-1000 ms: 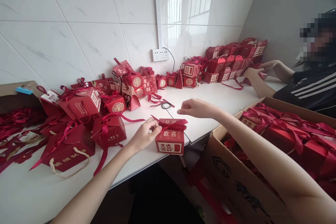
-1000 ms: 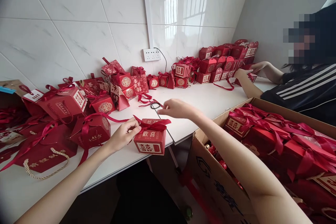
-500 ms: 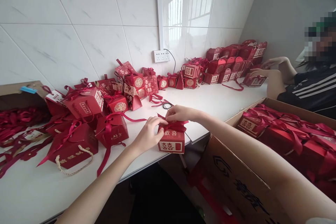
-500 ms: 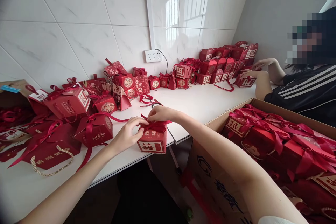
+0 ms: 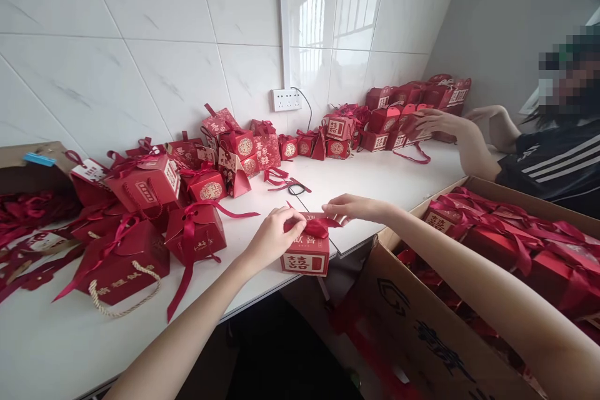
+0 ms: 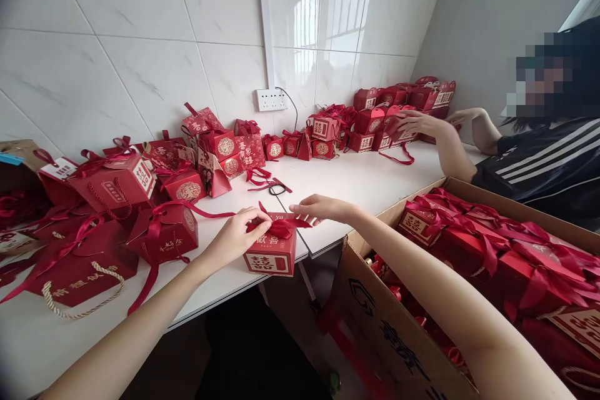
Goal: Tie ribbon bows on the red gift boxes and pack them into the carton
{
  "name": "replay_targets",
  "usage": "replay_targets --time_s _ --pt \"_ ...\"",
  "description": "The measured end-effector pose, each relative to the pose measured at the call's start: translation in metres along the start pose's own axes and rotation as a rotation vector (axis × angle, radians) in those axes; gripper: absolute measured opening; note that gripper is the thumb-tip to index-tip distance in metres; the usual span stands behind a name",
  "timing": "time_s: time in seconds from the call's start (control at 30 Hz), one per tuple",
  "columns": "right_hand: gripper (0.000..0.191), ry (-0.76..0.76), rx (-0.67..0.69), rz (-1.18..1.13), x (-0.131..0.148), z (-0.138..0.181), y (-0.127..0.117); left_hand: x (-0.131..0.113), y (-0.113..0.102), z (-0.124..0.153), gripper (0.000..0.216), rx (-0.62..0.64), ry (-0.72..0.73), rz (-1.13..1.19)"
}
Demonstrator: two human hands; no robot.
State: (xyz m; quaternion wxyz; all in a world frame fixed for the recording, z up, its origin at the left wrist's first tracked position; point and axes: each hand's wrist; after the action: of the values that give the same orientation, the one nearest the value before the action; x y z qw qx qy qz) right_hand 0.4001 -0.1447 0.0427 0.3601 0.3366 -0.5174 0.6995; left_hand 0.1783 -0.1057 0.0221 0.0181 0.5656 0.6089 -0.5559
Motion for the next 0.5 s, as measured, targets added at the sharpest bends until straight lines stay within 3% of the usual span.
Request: replay_targets --time_s 0.17,0.3,0.4,0.5 --pt "0.040 -0.059 0.157 -0.035 -0.014 0.000 -0.011 0.000 0.002 -0.001 0.014 -0.015 -0.014 -0.006" --pt "0.029 -0.094 0.225 0.038 -0.009 -0.003 -0.017 0.000 0.002 0.000 0.012 -0.009 -0.007 -0.007" --pt "0.014 -0.260 0.062 0.274 0.001 0.000 -0.018 0.001 0.002 0.001 0.010 -0.007 -0.012 -0.007" --pt "0.010 -0.565 -0.303 0.647 0.010 0.002 -0.012 0.002 0.003 0.001 0.009 -0.014 -0.007 -0.013"
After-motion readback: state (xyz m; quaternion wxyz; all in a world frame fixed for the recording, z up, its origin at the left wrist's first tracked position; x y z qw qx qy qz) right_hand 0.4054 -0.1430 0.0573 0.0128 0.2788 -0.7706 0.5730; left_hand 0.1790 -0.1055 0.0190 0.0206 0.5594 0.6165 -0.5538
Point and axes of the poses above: each hand's wrist, its own z-axis away from the middle knuckle, its own y-axis out of the palm, x = y × z, and after that the axes turned 6 degrees about -x, right-handed
